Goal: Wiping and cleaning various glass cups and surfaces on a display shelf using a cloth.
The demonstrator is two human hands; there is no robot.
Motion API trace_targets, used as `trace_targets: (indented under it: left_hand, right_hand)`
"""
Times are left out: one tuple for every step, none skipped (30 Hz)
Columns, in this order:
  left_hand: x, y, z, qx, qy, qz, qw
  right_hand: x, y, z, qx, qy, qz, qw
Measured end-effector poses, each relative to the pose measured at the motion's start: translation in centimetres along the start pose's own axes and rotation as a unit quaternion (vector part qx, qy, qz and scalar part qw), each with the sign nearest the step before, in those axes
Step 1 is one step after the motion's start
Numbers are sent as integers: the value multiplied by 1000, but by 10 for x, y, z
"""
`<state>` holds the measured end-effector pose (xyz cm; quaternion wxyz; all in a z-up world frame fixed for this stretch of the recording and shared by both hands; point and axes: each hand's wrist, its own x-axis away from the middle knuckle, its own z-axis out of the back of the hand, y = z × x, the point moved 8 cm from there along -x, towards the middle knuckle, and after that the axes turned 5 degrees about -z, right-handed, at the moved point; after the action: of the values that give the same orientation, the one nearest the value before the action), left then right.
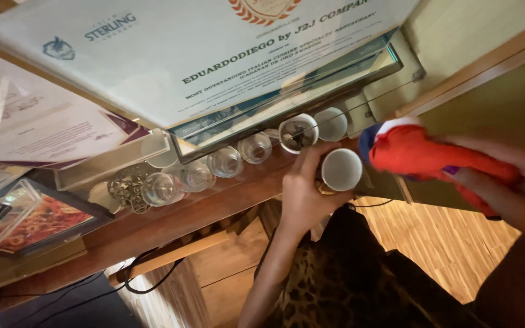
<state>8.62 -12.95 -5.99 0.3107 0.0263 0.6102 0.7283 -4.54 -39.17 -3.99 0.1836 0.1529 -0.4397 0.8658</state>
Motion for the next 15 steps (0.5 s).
trace_targets:
  left_hand:
    - [0,0,0,0,-1,1,1000]
    - [-1,1,0,-7,-2,-3,1000]
    - [-2,3,0,-14,-3,-7,1000]
    - [-2,5,-1,-14,-4,-7,1000]
    - [-2,6,-3,-22,-15,1,1000]
    - [-2,8,-4,-31,-25,9,999]
    - [-2,14,-3,-32,-25,9,999]
    - [-3,24,-2,-38,-23,-10,999]
    - [-4,34,-1,-43,-22,-30,998]
    - [-3,29,-2,-43,-21,-29,998]
    - [-1,24,-3,-50,-18,-22,998]
    - [1,18,-3,-57,-15,-15,998]
    - [1,16,-1,-59,-14,-15,998]
    - [1,16,1,-60,-5,-27,998]
    - [3,16,2,-58,0,-39,998]
  right_hand:
    - [-1,-18,-8,-1,0,-1,1000]
    - [1,-54,-10,43,53,108,992]
    - [8,-90,-13,87,105,216,967]
    - [5,-105,-24,86,106,216,967]
    - [9,-132,-32,115,140,286,941]
    - [15,-157,-42,143,173,354,908]
    - [13,-164,-52,142,172,354,908]
    - [6,-169,-66,196,162,323,911]
    - [0,-172,-79,250,151,291,911]
    - [-4,-172,-85,250,149,292,911]
    - [-15,-163,-94,281,118,228,925]
    - [-25,-152,-102,309,88,162,933]
    - [-27,-152,-104,309,87,164,933]
    - [-30,-150,-108,325,72,156,930]
    - [-32,-146,-112,339,57,144,928]
